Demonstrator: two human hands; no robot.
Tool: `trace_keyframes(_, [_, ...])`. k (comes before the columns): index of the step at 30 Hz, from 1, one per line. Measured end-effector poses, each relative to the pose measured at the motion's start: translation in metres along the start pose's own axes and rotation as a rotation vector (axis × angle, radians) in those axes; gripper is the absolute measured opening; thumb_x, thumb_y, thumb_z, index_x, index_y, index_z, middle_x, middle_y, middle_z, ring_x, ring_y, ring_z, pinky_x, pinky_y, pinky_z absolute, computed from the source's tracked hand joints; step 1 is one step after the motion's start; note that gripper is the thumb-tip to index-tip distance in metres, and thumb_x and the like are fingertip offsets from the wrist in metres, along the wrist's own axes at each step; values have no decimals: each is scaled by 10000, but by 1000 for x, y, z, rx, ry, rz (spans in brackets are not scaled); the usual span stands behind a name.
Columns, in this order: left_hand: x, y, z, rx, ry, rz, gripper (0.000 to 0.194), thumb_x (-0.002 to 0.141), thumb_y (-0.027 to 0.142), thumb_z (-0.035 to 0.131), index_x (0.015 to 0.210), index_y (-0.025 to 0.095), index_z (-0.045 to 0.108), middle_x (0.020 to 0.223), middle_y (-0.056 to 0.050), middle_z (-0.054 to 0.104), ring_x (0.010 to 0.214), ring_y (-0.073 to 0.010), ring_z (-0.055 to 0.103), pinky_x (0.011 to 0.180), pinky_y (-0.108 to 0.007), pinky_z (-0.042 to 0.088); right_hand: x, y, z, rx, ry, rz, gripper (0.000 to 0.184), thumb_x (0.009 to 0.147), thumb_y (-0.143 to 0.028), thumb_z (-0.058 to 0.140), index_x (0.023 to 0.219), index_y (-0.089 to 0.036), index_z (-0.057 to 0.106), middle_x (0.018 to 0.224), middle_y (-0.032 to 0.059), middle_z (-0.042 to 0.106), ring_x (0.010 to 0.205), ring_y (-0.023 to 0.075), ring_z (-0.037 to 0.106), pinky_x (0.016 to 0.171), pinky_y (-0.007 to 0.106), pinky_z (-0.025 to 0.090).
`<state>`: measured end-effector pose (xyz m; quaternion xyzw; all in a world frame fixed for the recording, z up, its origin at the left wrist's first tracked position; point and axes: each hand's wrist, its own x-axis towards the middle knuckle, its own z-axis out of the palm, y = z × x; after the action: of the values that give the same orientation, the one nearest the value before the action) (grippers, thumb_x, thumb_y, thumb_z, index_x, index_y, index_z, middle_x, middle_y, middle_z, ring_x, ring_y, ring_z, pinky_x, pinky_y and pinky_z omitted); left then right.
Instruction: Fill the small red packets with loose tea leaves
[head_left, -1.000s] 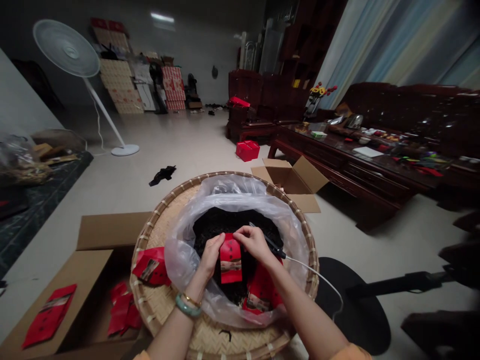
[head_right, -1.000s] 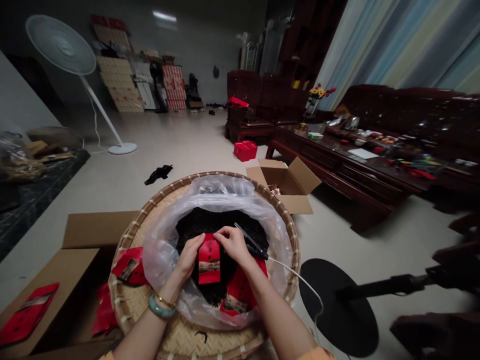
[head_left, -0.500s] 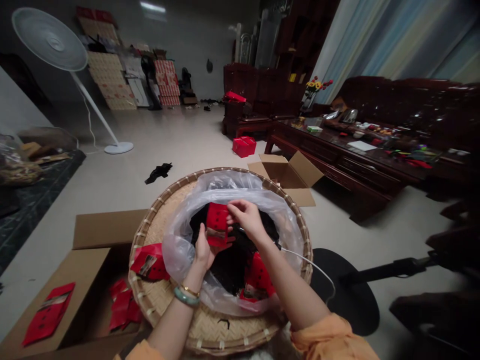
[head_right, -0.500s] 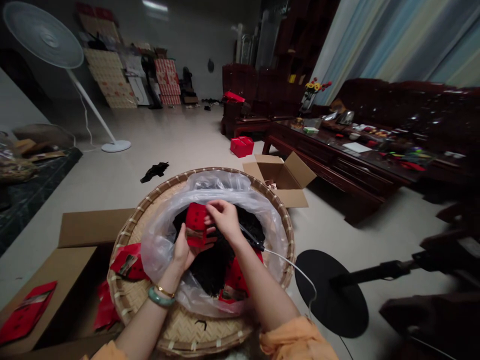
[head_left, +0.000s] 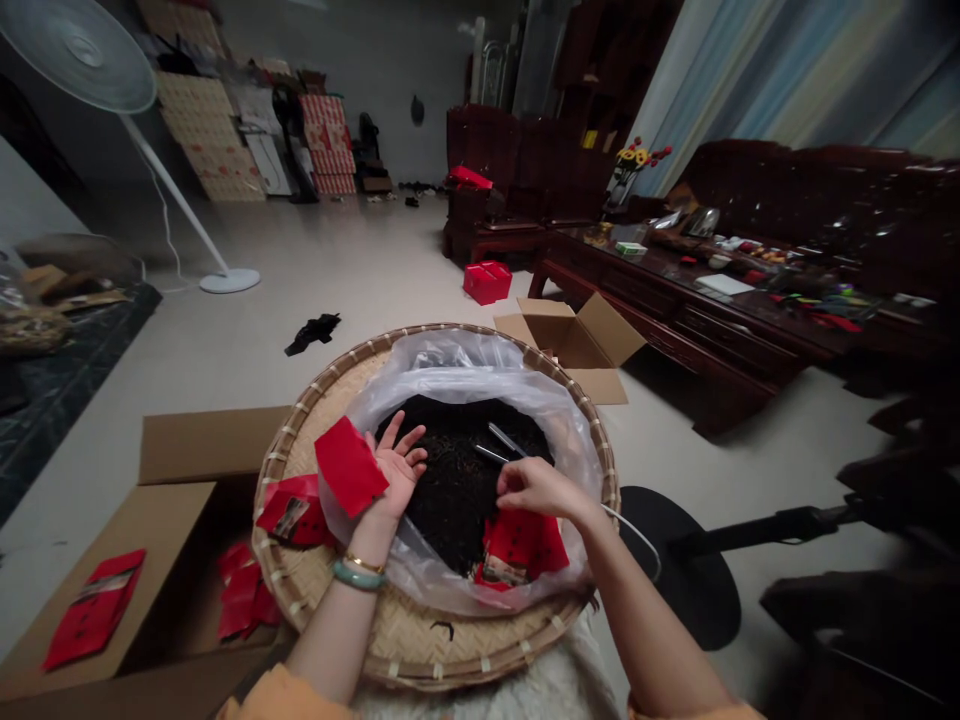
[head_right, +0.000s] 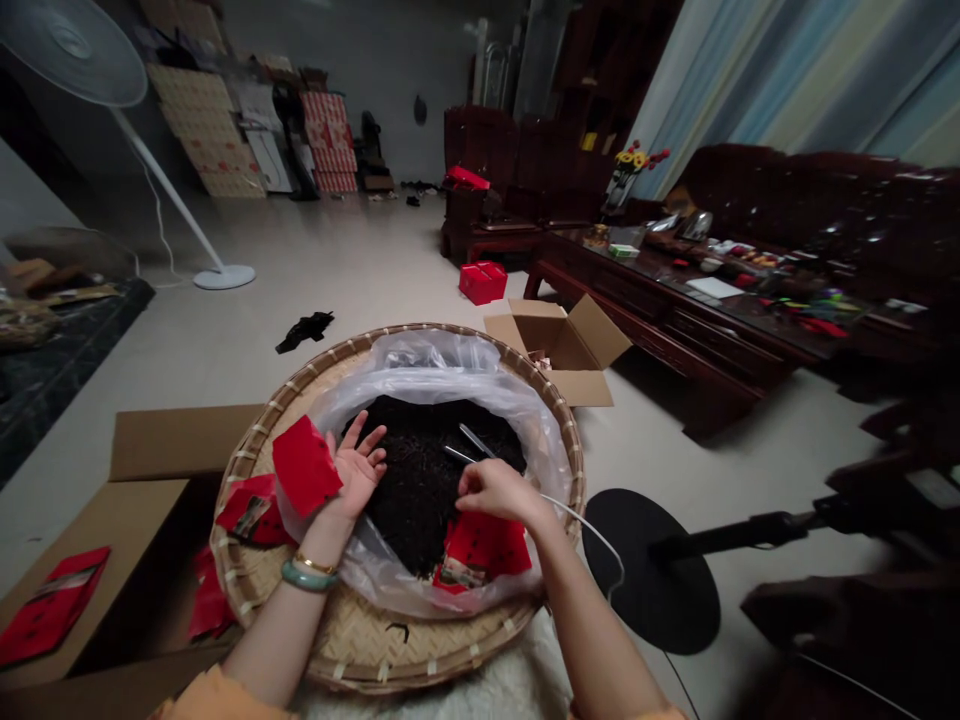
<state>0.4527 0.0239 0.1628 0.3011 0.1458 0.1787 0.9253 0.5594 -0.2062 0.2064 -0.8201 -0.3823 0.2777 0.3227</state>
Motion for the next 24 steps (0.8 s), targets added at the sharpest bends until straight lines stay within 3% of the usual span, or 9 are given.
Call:
trace_keyframes(3, [-2,19,2,-85,7,86,506,853,612,284,1110,304,593,885,-47,710,539,-125,564,470,-233,416,-16,12,1,-121,-18,49,135,559,-219,737,667,-185,662,579,-39,608,525,99,502,471,188,304])
trace_keyframes(6, [-5,39,11,-194,-23,208,512,845,633,267,985,320,647,824,-13,719,486,-104,496,440,-215,372,-18,15,3,-111,-15,52,108,568,-180,716,656,-186,654,571,-46,591,526,95,490,477,185,301])
trace_keyframes(8, [-7,40,20,-131,-36,175,471,842,603,331,970,286,656,803,-19,720,516,-117,532,480,-235,412,-15,15,4,-20,-17,48,53,603,-168,675,647,-174,646,559,-43,583,524,95,491,485,183,318])
trace_keyframes(12, [-12,4,38,339,-79,-12,341,749,438,606,943,165,670,835,-89,718,611,-164,620,512,-234,426,-5,12,3,247,29,46,56,668,-199,608,667,-153,640,551,-35,580,516,95,496,493,183,347])
trace_keyframes(15, [-19,-30,45,794,-183,-16,339,658,313,707,952,145,691,888,-114,716,697,-189,633,575,-249,449,0,9,3,328,81,29,80,686,-203,591,702,-149,647,540,-39,568,493,89,483,477,180,341])
trace_keyframes(18, [-26,-46,46,1106,-280,63,342,625,238,704,963,183,712,863,-76,722,700,-185,620,649,-269,461,5,9,7,295,130,37,104,708,-185,566,735,-147,659,531,-37,563,474,91,478,459,184,339])
trace_keyframes(21, [-27,-49,44,1219,-264,90,251,634,225,669,874,196,737,756,-51,721,664,-191,623,649,-275,462,5,7,14,213,217,26,122,722,-168,562,753,-159,679,616,-4,625,567,125,552,540,220,420])
trace_keyframes(24, [-25,-49,40,1163,-184,75,199,625,228,666,806,188,739,715,-53,719,656,-199,637,632,-273,472,-1,0,22,93,352,-63,178,753,-143,549,837,-186,699,815,43,674,755,168,603,725,286,469])
